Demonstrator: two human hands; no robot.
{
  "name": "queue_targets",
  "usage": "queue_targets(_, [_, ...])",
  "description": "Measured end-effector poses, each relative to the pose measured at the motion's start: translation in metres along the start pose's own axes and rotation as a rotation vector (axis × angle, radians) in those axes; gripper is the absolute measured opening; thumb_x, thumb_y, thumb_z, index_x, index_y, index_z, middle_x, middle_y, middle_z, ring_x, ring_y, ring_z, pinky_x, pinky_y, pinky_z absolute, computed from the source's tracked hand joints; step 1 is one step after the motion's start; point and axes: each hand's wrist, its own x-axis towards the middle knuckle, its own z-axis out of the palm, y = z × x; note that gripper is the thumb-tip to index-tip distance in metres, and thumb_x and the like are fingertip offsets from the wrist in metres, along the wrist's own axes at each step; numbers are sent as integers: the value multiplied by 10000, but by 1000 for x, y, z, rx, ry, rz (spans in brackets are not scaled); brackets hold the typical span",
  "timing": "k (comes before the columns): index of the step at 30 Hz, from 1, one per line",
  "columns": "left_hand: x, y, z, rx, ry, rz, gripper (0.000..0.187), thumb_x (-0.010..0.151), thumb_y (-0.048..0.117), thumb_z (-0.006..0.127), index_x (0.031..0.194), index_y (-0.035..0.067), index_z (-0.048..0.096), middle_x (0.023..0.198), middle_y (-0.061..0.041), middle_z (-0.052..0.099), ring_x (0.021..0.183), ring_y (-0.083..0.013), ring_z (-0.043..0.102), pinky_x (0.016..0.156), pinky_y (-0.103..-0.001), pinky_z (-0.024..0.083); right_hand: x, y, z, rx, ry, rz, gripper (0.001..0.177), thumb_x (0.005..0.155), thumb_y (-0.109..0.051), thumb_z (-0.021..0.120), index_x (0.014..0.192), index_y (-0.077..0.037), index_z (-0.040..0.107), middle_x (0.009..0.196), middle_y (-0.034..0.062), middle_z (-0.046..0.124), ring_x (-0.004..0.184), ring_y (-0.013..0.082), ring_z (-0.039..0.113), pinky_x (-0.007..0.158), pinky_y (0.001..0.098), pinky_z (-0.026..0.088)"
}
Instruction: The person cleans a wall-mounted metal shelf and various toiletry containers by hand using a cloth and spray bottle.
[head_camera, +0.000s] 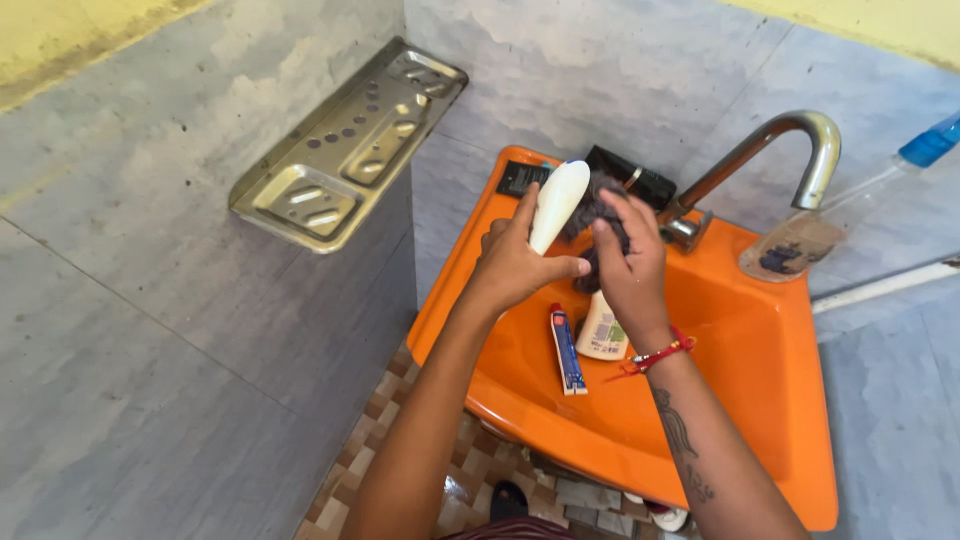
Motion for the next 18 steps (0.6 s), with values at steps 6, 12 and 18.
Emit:
queue_targets(6, [-1, 5, 6, 255, 5, -144, 1170, 649, 467, 898, 1609, 241, 268, 1296, -283, 526, 1240, -463, 506, 1010, -578, 420, -2, -31, 3, -146, -54, -183, 278, 925, -62, 748, 1199, -40, 710, 1229, 173, 614, 1120, 307, 663, 966, 355, 536])
queue_targets(12, [-14, 10, 13, 400, 97, -91, 1086, 653, 410, 880, 1569, 253, 319, 1257, -252, 500, 1216, -440, 457, 981, -616, 371, 28, -26, 8, -235, 51, -106, 216, 964, -70, 752, 1178, -50, 732, 1190, 168, 630, 1003, 310, 702, 851, 365, 577])
queue_targets(18, [-9, -3, 15, 595, 168, 36, 892, 779, 334, 815, 1571, 274, 410, 1215, -241, 520, 1188, -439, 474, 994, -592, 367, 21, -29, 11, -492, -88, -409, 241, 840, -59, 759, 1077, -96, 765, 1176, 125, 661, 1020, 356, 661, 895, 415, 541])
